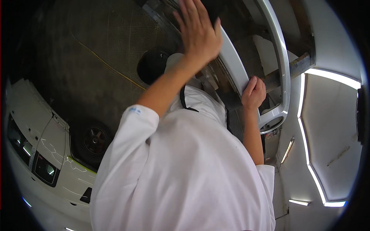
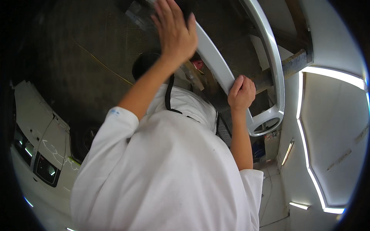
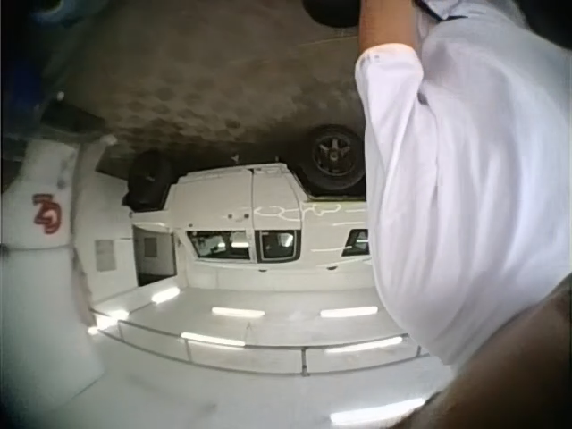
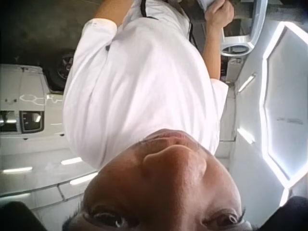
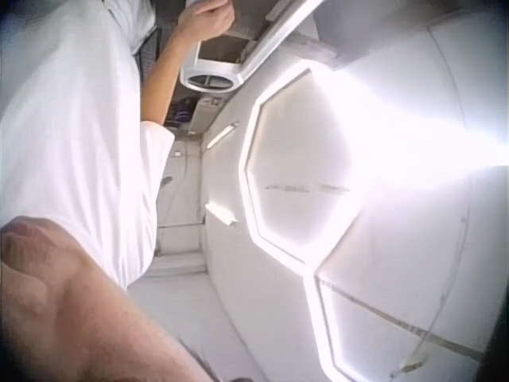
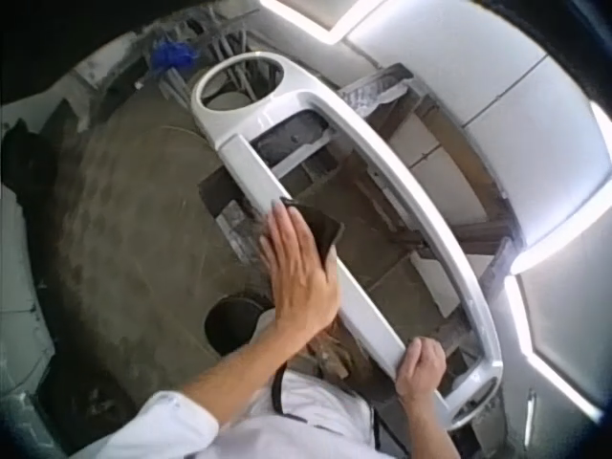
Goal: Sanding a car bumper component using sandpaper and water in a detailing shop.
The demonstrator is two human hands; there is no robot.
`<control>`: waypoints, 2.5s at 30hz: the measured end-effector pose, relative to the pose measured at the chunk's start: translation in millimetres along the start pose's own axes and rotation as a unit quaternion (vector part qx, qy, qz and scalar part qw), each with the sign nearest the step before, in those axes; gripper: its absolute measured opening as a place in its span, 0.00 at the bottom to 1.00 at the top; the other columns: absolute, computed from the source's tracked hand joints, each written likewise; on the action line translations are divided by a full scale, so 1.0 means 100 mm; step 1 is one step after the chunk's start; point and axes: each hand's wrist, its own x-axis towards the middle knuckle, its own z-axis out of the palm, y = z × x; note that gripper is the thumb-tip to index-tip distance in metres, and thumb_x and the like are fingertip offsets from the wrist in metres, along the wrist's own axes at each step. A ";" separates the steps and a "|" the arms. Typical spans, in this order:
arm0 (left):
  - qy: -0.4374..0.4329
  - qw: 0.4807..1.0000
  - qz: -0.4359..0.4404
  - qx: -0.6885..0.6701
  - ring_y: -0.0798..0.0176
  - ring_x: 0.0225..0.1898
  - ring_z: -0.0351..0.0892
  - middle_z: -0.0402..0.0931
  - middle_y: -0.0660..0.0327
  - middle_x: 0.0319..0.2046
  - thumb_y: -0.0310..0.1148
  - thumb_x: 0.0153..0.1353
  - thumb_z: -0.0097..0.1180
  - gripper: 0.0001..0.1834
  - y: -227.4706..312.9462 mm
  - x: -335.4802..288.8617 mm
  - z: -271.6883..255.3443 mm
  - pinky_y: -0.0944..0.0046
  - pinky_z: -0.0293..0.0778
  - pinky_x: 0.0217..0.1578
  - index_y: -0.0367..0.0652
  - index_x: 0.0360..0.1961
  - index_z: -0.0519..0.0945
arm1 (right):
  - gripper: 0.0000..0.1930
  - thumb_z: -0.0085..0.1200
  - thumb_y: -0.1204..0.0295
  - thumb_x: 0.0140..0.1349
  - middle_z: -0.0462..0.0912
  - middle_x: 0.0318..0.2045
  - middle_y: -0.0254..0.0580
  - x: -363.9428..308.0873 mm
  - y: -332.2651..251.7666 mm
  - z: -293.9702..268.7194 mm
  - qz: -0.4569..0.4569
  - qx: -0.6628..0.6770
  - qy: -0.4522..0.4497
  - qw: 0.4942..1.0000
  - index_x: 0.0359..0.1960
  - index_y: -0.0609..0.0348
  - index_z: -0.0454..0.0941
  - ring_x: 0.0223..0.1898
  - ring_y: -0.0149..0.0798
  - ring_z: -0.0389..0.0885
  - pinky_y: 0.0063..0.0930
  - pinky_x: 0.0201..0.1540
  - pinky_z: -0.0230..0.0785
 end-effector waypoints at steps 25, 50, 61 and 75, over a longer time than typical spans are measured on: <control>0.260 0.959 -0.083 -0.075 0.29 0.76 0.50 0.46 0.29 0.75 0.38 0.69 0.55 0.40 0.73 -0.88 0.61 0.28 0.52 0.71 0.21 0.73 0.56 | 0.23 0.43 0.57 0.76 0.81 0.25 0.60 0.08 -0.02 0.02 0.003 0.033 -0.043 0.999 0.31 0.64 0.80 0.30 0.64 0.81 0.52 0.35 0.70; 0.267 0.956 -0.095 -0.079 0.34 0.76 0.53 0.47 0.36 0.77 0.34 0.60 0.63 0.45 0.45 -0.54 0.23 0.32 0.55 0.72 0.23 0.72 0.57 | 0.22 0.41 0.61 0.77 0.78 0.22 0.58 0.06 -0.08 -0.05 -0.017 0.027 -0.047 0.998 0.31 0.68 0.77 0.24 0.56 0.76 0.46 0.31 0.67; 0.223 0.966 -0.113 -0.072 0.33 0.77 0.53 0.52 0.33 0.75 0.30 0.62 0.60 0.41 0.31 -0.56 0.10 0.31 0.48 0.73 0.22 0.72 0.59 | 0.22 0.39 0.63 0.78 0.77 0.21 0.55 0.04 -0.01 -0.07 -0.020 0.009 -0.058 0.998 0.34 0.68 0.80 0.22 0.51 0.75 0.44 0.29 0.66; 0.353 0.924 -0.147 -0.004 0.35 0.73 0.61 0.55 0.34 0.74 0.35 0.62 0.63 0.42 -0.46 0.61 -0.42 0.32 0.55 0.71 0.23 0.71 0.61 | 0.22 0.37 0.64 0.78 0.79 0.23 0.55 0.02 -0.11 -0.05 -0.025 0.026 -0.078 0.996 0.36 0.68 0.80 0.25 0.50 0.78 0.42 0.32 0.69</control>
